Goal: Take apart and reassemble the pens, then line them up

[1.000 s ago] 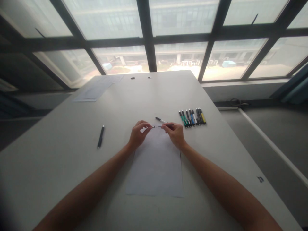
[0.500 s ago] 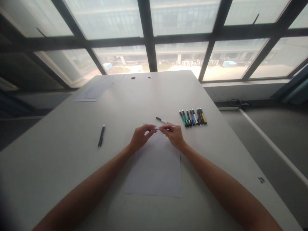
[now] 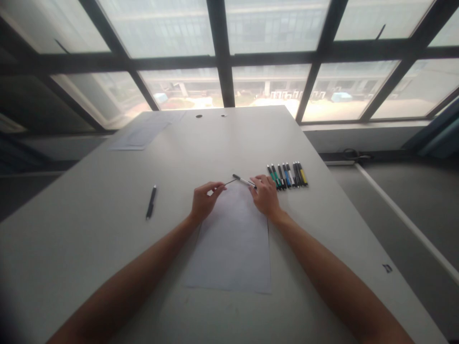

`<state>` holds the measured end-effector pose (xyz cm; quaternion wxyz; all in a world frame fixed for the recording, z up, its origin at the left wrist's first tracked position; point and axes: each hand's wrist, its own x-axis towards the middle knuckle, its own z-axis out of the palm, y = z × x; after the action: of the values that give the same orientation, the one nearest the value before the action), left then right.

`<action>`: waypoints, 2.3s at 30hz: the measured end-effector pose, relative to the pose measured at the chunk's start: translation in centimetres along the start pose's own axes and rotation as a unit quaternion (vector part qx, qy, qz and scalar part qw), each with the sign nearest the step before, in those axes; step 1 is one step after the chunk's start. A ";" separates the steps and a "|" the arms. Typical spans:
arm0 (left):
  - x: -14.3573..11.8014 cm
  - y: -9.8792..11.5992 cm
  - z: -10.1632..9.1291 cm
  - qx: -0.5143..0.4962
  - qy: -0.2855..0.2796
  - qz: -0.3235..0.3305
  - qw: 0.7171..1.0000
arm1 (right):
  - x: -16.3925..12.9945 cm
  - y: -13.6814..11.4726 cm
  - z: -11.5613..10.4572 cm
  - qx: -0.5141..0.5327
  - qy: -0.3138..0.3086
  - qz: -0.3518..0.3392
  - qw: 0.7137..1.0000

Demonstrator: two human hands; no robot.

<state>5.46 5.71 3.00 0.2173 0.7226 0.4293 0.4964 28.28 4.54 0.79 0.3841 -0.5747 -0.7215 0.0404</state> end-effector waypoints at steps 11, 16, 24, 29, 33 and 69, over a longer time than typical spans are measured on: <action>1.6 -2.3 -1.7 0.068 0.048 -0.036 0.996 | 0.0 0.9 0.8 -0.056 0.010 0.060 0.997; 2.0 -3.8 -2.7 0.115 0.047 -0.034 0.992 | 0.3 1.5 0.8 0.078 0.075 0.099 0.989; 1.7 -4.7 -2.7 0.141 0.032 -0.003 0.989 | 0.1 1.5 0.4 0.132 0.111 0.095 0.980; 1.7 -4.6 -2.7 0.150 0.035 0.008 0.988 | 0.1 1.5 0.4 0.122 0.107 0.088 0.983; 1.6 -4.8 -2.7 0.153 0.036 0.010 0.987 | 0.1 1.7 0.4 0.116 0.110 0.088 0.983; 1.5 -3.8 -2.5 0.169 -0.027 0.079 0.982 | 0.1 1.3 0.3 0.160 0.081 0.047 0.983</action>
<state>1.89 8.73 2.05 0.0634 0.7936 0.4423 0.4131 29.17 5.14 -0.05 0.5260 -0.5409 -0.6440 0.1264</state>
